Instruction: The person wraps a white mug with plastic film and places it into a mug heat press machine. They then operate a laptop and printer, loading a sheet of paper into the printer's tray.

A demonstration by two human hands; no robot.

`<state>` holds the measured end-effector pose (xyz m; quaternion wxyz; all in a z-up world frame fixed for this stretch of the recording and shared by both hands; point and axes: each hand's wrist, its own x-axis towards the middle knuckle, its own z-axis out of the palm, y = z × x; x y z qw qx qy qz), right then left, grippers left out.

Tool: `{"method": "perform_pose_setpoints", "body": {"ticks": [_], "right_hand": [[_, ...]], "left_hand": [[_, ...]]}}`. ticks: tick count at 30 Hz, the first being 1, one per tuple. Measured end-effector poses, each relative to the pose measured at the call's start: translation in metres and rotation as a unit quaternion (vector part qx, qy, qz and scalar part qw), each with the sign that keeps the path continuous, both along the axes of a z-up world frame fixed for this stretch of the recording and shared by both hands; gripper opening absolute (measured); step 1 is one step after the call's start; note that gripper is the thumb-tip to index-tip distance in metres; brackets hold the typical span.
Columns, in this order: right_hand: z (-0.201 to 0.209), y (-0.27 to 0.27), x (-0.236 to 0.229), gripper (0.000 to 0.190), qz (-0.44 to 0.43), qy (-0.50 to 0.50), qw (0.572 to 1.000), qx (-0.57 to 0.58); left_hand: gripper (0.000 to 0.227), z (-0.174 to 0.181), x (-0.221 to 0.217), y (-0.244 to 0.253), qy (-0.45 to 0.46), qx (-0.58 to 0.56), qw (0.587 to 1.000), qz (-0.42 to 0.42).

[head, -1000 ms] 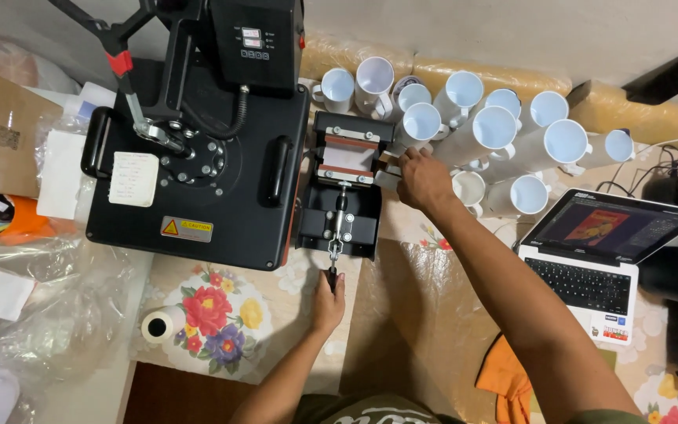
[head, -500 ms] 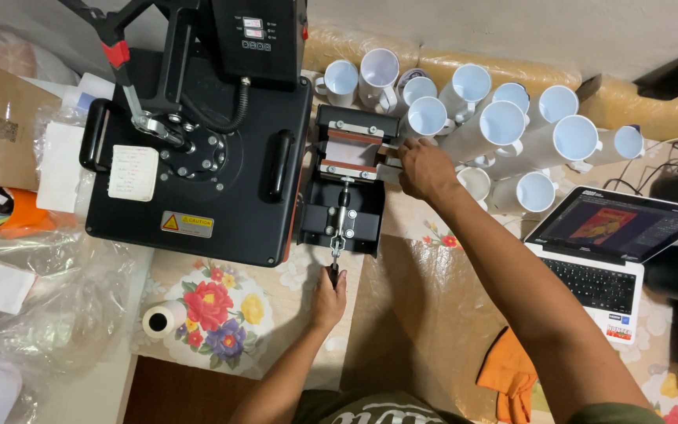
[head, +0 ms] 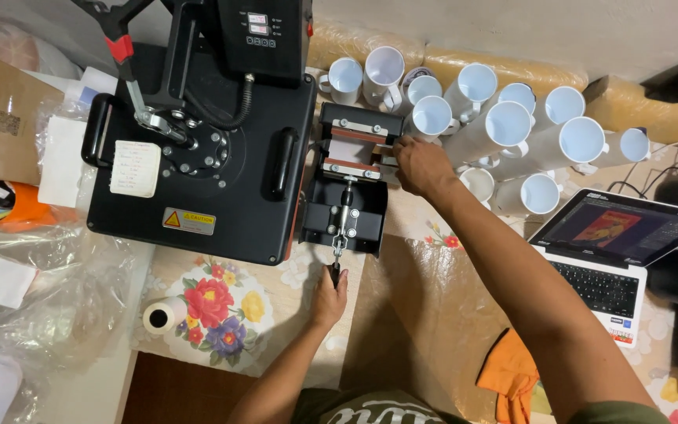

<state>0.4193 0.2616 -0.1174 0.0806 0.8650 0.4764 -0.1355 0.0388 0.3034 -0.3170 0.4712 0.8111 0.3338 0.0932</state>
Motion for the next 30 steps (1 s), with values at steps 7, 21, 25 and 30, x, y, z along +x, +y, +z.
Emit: {"method": "perform_pose_setpoints", "body": {"ticks": [7,21,25,30], "right_hand": [[-0.015,0.008,0.011,0.051,0.004,0.009,1.0,0.005],[-0.028,0.024,0.015,0.035,0.045,-0.01,0.999,0.016],[-0.04,0.024,0.016,0.036,0.048,-0.01,0.999,0.017],[-0.027,0.03,0.011,0.036,0.045,0.006,0.999,0.023]], "left_hand": [[0.034,-0.002,0.0,0.003,-0.008,0.02,1.0,0.001],[0.034,-0.009,0.0,0.002,-0.024,0.048,0.999,-0.001],[0.031,-0.005,0.0,0.005,-0.028,0.042,0.999,-0.001],[0.032,-0.017,-0.001,0.006,-0.033,0.051,0.998,-0.003]]}}
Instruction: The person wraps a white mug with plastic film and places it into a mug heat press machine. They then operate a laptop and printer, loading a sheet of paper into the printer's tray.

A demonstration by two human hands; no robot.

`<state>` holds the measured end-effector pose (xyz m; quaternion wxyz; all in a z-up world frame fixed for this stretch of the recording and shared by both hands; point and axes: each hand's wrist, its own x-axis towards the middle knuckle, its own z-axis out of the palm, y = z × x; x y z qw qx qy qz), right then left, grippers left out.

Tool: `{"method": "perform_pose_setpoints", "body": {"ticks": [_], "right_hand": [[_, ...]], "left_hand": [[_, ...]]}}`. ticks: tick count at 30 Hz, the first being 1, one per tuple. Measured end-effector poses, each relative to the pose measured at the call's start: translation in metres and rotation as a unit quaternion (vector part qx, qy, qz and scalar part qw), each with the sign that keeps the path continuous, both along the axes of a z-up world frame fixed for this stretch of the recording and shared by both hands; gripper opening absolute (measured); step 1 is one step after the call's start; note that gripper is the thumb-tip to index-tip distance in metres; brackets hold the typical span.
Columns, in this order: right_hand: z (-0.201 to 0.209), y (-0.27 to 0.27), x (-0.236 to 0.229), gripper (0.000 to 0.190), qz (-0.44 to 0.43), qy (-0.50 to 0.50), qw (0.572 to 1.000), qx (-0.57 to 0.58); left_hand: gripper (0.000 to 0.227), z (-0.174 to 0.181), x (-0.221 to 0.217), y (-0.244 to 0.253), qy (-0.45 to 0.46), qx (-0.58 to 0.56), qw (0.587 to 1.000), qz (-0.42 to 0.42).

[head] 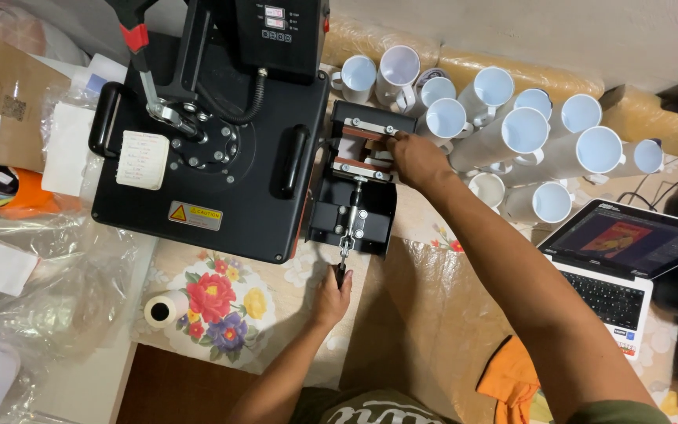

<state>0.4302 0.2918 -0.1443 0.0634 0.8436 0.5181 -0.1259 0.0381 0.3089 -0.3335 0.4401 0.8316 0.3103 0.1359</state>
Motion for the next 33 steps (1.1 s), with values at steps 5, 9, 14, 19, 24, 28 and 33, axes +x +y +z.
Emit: {"method": "perform_pose_setpoints", "body": {"ticks": [5,9,14,19,24,28,33], "right_hand": [[-0.002,0.009,0.002,0.039,0.016,0.018,0.999,0.022],[-0.001,0.016,0.001,0.041,0.017,0.051,0.997,0.054],[-0.013,0.03,-0.001,0.035,0.041,0.01,0.997,0.059],[-0.021,0.04,-0.002,0.034,0.051,-0.001,0.997,0.059],[-0.037,0.042,0.002,0.03,0.049,-0.014,0.995,0.081],[-0.031,0.043,-0.002,0.03,0.052,-0.017,0.995,0.087],[-0.012,0.043,-0.011,0.026,0.039,-0.045,0.994,0.094]], "left_hand": [[0.031,-0.002,-0.001,-0.002,-0.001,-0.002,1.0,0.002],[0.033,0.008,0.0,-0.001,-0.004,0.009,1.0,0.007],[0.032,0.011,0.001,0.001,-0.012,0.014,1.0,0.0],[0.033,0.007,0.001,-0.001,-0.018,0.021,1.0,-0.005],[0.033,0.008,0.001,0.0,-0.034,0.007,0.999,-0.007],[0.034,0.008,0.002,0.002,-0.032,0.013,0.999,-0.009],[0.037,0.017,0.0,0.004,0.027,-0.011,0.999,-0.017]]}}
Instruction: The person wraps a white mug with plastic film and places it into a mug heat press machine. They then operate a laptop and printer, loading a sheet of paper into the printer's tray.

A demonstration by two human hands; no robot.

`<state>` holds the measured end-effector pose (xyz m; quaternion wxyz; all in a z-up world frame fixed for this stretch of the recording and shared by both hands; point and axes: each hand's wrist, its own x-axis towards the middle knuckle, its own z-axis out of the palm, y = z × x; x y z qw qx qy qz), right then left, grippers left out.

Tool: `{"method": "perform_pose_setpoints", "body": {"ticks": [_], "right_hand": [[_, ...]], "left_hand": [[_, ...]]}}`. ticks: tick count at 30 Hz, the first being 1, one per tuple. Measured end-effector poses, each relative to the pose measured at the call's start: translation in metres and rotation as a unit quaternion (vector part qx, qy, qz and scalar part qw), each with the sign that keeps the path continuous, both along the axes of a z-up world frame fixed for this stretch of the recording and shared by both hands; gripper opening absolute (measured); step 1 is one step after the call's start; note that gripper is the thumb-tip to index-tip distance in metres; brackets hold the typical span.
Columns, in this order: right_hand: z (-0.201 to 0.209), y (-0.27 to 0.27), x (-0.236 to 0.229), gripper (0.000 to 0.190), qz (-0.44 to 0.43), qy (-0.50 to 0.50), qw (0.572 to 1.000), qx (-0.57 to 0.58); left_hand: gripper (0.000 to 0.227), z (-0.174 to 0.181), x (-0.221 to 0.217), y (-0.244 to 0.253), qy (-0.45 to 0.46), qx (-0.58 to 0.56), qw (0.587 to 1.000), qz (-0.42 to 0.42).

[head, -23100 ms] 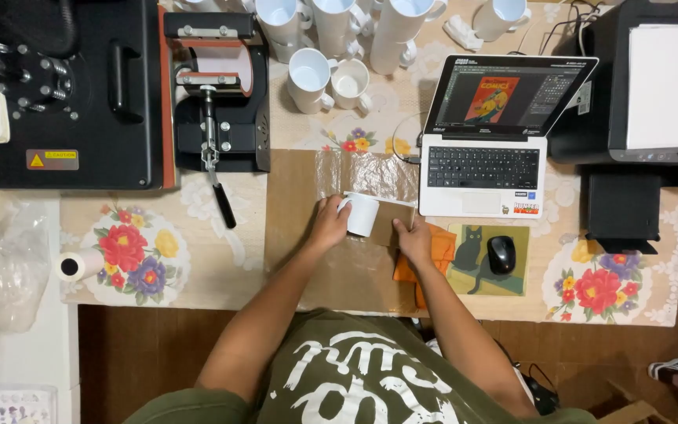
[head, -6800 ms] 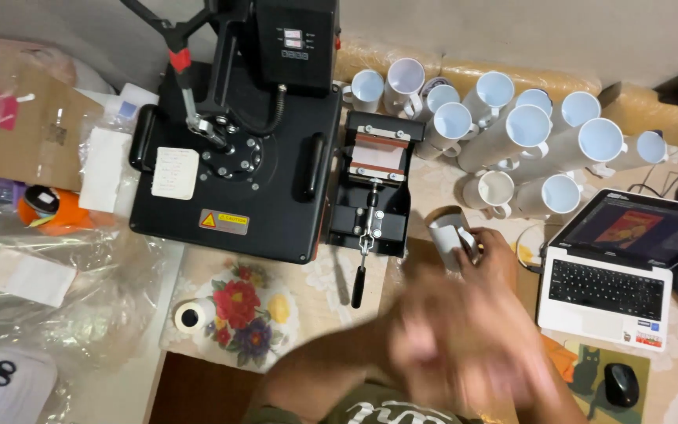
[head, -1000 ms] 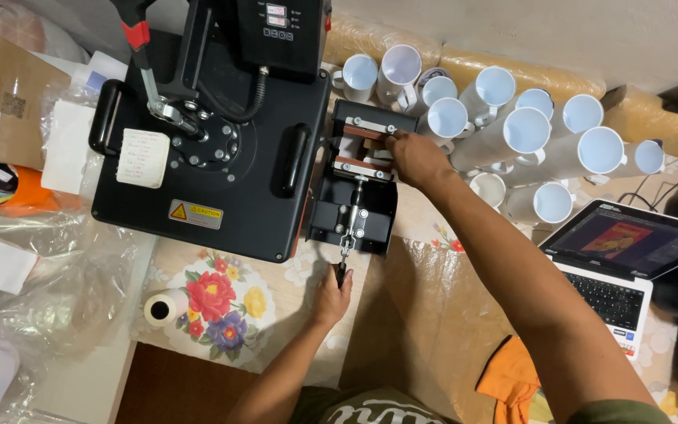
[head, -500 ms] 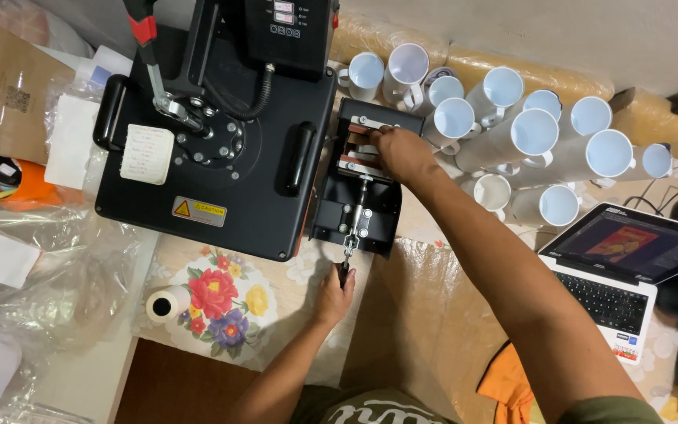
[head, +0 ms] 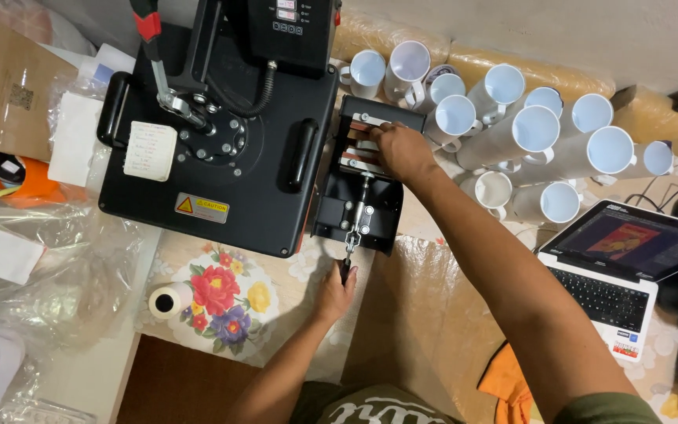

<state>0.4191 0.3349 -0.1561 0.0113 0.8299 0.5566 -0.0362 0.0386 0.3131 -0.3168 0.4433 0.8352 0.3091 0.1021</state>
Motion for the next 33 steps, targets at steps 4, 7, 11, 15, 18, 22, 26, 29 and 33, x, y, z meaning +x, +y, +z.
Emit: {"method": "perform_pose_setpoints", "body": {"ticks": [4,7,11,15,18,22,26,29,33], "right_hand": [[0.028,-0.017,-0.005,0.038,-0.023,0.066,0.997,0.044],[0.056,-0.044,-0.007,0.044,-0.068,0.12,0.985,0.106],[0.051,-0.114,-0.036,0.041,-0.149,0.169,0.938,0.262],[0.031,-0.196,-0.104,0.038,-0.26,0.206,0.896,0.294],[-0.01,-0.258,-0.171,0.037,-0.246,0.24,0.902,0.263],[-0.03,-0.318,-0.264,0.034,-0.285,0.325,0.898,0.079],[-0.044,-0.363,-0.332,0.034,-0.277,0.378,0.883,0.008],[-0.046,-0.379,-0.365,0.033,-0.297,0.406,0.864,-0.011],[-0.036,-0.382,-0.385,0.027,-0.283,0.412,0.866,-0.02]], "left_hand": [[0.036,0.031,-0.012,0.013,0.071,-0.087,0.993,-0.035],[0.05,0.115,-0.024,0.022,0.214,-0.145,0.961,-0.102],[0.078,0.258,-0.016,0.02,0.266,-0.167,0.943,-0.111],[0.031,0.279,0.005,0.026,-0.117,0.045,0.991,-0.054],[0.033,0.259,0.06,0.04,-0.184,0.191,0.963,-0.056],[0.035,0.235,0.125,0.055,-0.177,0.352,0.918,-0.048],[0.029,0.199,0.183,0.067,-0.16,0.257,0.949,-0.091],[0.019,0.199,0.209,0.068,-0.07,0.172,0.98,-0.077],[0.015,0.199,0.211,0.071,-0.024,0.166,0.984,-0.066]]}}
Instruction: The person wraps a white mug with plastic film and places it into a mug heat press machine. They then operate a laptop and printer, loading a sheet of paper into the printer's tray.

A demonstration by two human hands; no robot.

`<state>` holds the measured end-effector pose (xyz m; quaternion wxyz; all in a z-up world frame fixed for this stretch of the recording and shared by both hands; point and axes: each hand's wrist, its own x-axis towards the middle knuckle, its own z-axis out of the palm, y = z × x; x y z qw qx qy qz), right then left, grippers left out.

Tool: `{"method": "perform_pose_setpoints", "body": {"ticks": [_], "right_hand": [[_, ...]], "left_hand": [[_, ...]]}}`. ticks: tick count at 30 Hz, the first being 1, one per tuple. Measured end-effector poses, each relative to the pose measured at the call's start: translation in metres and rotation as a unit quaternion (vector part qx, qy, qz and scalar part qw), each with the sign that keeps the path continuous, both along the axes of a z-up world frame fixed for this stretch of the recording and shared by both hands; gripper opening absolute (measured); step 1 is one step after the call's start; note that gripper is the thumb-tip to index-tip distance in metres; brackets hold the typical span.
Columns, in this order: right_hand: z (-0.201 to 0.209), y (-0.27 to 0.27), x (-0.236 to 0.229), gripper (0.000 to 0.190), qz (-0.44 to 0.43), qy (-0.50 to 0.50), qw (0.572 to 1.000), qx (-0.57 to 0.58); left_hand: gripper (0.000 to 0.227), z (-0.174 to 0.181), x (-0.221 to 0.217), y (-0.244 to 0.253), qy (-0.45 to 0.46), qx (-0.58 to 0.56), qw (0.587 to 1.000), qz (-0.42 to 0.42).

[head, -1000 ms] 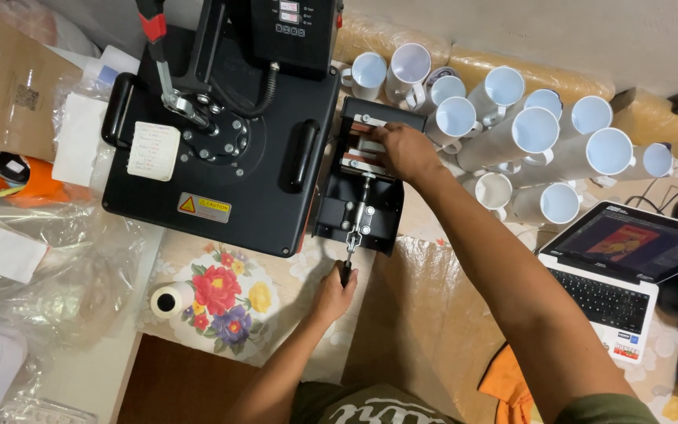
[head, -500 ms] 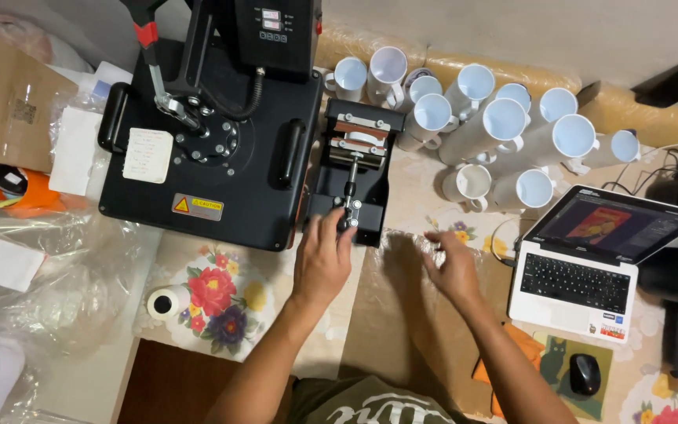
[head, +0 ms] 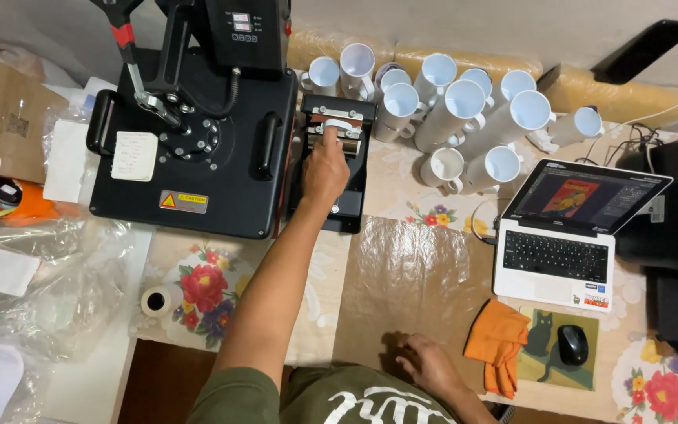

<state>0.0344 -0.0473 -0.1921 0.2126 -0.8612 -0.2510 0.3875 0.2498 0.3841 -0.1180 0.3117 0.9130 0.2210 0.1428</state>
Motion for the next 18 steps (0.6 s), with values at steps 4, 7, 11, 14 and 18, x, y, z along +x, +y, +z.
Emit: {"method": "perform_pose_setpoints", "body": {"ticks": [4,7,11,14,18], "right_hand": [[0.002,0.001,0.002,0.023,0.011,0.007,1.0,-0.016],[-0.015,-0.013,0.003,0.028,0.033,-0.041,0.998,-0.045],[-0.027,-0.041,0.009,0.044,-0.089,-0.113,0.99,-0.01],[-0.019,-0.064,0.017,0.052,-0.193,-0.175,0.965,-0.022],[-0.036,-0.121,0.027,0.074,-0.23,-0.291,0.925,-0.08]], "left_hand": [[0.018,0.006,-0.001,0.003,0.014,-0.029,0.999,-0.011],[0.015,0.007,-0.003,0.001,0.017,-0.04,0.999,0.0],[0.015,0.007,-0.004,0.0,0.002,-0.039,0.999,0.005],[0.017,0.004,-0.002,0.002,-0.005,-0.034,0.999,0.001],[0.024,0.008,-0.004,-0.002,0.019,-0.021,0.999,0.016]]}}
